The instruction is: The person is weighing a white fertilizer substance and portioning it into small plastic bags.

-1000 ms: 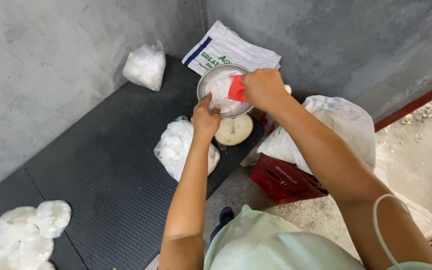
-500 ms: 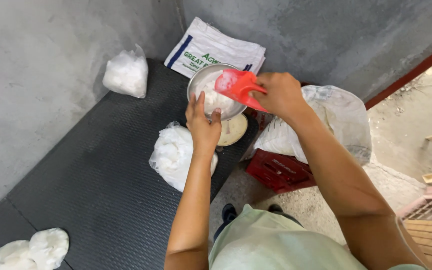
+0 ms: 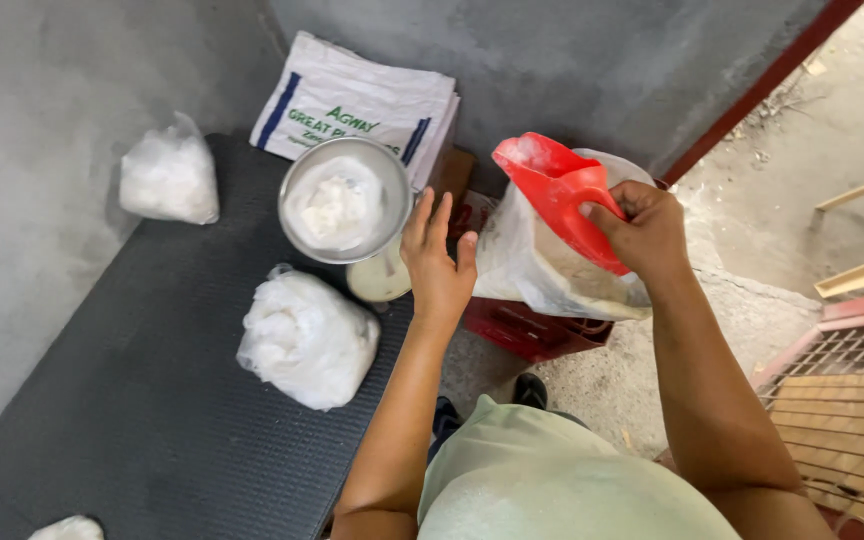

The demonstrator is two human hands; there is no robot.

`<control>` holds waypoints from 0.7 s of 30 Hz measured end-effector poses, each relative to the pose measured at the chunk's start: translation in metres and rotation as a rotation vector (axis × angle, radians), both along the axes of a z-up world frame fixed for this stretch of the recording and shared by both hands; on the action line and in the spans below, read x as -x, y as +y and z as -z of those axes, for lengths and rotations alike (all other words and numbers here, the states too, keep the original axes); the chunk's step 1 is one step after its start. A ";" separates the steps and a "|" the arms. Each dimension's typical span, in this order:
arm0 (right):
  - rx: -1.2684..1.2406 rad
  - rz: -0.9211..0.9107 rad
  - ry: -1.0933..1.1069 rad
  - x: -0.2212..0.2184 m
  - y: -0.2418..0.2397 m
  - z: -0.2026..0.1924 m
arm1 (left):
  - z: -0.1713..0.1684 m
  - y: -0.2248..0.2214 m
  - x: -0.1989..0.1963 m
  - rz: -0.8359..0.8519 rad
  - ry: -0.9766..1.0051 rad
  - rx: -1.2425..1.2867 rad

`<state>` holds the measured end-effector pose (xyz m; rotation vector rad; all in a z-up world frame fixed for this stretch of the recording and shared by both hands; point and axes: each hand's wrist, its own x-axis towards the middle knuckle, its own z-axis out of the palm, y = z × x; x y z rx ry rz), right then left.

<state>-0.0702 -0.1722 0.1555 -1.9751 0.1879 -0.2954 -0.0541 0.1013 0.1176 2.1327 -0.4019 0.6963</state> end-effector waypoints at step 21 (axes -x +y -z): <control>0.934 -0.273 0.551 -0.006 -0.078 0.128 | 0.097 -0.120 0.008 -0.033 0.341 -0.217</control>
